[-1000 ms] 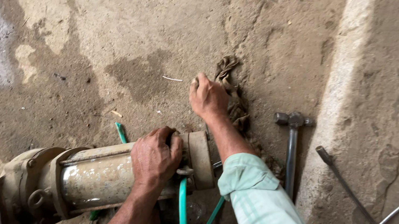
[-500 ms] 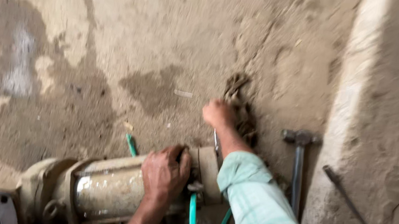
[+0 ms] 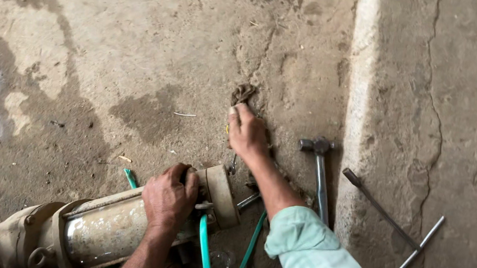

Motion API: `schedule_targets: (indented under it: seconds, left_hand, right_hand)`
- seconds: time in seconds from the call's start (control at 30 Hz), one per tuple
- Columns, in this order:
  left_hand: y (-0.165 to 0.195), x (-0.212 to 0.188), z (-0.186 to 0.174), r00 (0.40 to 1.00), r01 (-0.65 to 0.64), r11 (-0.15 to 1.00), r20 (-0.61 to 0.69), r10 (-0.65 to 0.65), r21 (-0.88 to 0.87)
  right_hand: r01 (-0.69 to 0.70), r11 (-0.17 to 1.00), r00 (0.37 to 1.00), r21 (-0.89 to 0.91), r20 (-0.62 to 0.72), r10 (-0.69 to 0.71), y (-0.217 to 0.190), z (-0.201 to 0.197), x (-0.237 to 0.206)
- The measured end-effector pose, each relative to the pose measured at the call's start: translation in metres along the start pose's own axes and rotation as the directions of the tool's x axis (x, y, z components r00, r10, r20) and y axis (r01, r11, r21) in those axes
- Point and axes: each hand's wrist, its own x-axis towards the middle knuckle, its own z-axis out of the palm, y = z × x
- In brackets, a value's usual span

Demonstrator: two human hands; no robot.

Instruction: The person sits on a concrete floor repairing a hydraulic pump cylinder. They work a fitting at the cylinder head by hand, use a T-handle wrench and a hammer on the pump parts, reposition the pump, and continue tightening and adjusting components with a spanner.

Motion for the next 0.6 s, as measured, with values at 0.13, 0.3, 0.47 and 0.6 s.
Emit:
schedule_targets:
  seconds: [0.13,0.3,0.47,0.6]
  left_hand:
    - [0.003,0.0,-0.001,0.999,0.041,0.999,0.017,-0.041,0.006]
    - [0.005,0.0,-0.003,0.999,0.039,0.999,0.005,-0.039,0.016]
    - [0.008,0.001,-0.005,0.999,0.033,0.999,0.011,-0.033,0.003]
    - [0.008,0.001,-0.006,0.999,0.035,0.999,0.012,-0.035,0.009]
  right_hand:
    - [0.115,0.988,0.993,0.099,-0.046,-0.111,-0.015,-0.001,-0.028]
    - [0.187,0.979,0.975,0.082,-0.14,-0.174,-0.021,0.004,-0.038]
    - [0.194,0.981,0.978,-0.018,-0.078,-0.195,-0.027,0.024,-0.031]
    - [0.091,0.992,0.994,-0.093,-0.046,-0.095,-0.032,0.035,-0.023]
